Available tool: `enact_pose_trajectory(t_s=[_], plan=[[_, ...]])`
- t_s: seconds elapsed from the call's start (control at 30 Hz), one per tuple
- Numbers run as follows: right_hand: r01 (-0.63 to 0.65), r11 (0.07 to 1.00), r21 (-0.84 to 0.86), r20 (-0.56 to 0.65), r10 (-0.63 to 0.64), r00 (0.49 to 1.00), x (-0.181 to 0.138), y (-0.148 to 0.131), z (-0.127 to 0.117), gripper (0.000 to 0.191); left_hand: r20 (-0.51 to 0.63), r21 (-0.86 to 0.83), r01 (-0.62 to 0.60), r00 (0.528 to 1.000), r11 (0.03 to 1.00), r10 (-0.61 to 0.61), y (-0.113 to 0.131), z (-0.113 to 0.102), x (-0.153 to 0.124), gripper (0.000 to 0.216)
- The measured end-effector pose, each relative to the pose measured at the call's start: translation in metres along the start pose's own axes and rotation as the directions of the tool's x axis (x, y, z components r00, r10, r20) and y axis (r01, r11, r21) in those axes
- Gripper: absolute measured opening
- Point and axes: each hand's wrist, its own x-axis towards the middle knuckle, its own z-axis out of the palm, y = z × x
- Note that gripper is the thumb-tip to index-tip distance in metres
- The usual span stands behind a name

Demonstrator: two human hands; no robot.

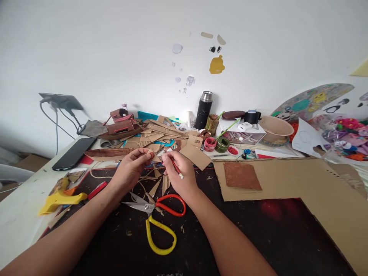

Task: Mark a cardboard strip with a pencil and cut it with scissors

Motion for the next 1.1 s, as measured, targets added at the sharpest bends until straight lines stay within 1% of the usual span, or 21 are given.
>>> enact_pose_trajectory(t_s=[0.07, 0.13, 0.23, 0.33, 0.53, 0.7, 0.83, 0.93, 1.0, 1.1], plan=[[0.013, 0.999, -0.048, 0.023, -0.012, 1.0, 0.0, 0.002, 0.0, 0.029, 0.015, -0.037, 0.0, 1.0, 0.999, 0.001, 0.002, 0.002, -0.002, 0.044], [0.026, 0.996, -0.091, 0.057, -0.021, 0.998, 0.0, 0.005, 0.001, 0.026, 0.044, -0.045, -0.003, 0.999, 0.999, 0.005, 0.002, 0.002, -0.003, 0.045], [0.025, 0.995, -0.097, 0.095, -0.016, 0.995, 0.0, 0.013, 0.003, 0.024, 0.117, 0.024, -0.043, 0.992, 0.999, 0.04, 0.0, 0.0, -0.004, 0.033], [0.012, 0.997, -0.073, 0.086, -0.006, 0.996, 0.0, 0.019, 0.004, 0.023, 0.172, 0.095, -0.083, 0.983, 0.992, 0.065, -0.004, -0.003, -0.004, 0.027], [0.008, 0.997, -0.077, 0.072, -0.002, 0.997, 0.003, 0.021, 0.003, 0.021, 0.198, 0.215, -0.127, 0.977, 0.968, 0.085, -0.004, -0.006, -0.003, 0.034], [0.002, 0.997, -0.083, 0.071, 0.004, 0.997, 0.004, 0.019, 0.002, 0.021, 0.211, 0.274, -0.165, 0.971, 0.947, 0.108, -0.005, -0.006, -0.003, 0.04], [-0.011, 0.995, -0.099, 0.048, 0.016, 0.999, 0.005, 0.015, -0.001, 0.024, 0.185, 0.292, -0.204, 0.971, 0.934, 0.154, -0.004, -0.003, -0.006, 0.043], [-0.064, 0.997, -0.05, 0.024, 0.065, 0.998, 0.007, 0.011, -0.005, 0.027, 0.132, 0.298, -0.184, 0.98, 0.937, 0.15, 0.001, 0.0, -0.008, 0.048], [-0.088, 0.996, -0.02, 0.0, 0.088, 0.996, 0.01, 0.008, -0.011, 0.028, 0.103, 0.297, -0.164, 0.985, 0.941, 0.139, 0.004, 0.001, -0.008, 0.05], [-0.074, 0.997, -0.039, -0.039, 0.072, 0.997, 0.016, 0.005, -0.025, 0.033, 0.069, 0.282, -0.157, 0.987, 0.946, 0.143, 0.007, -0.001, -0.007, 0.05]])
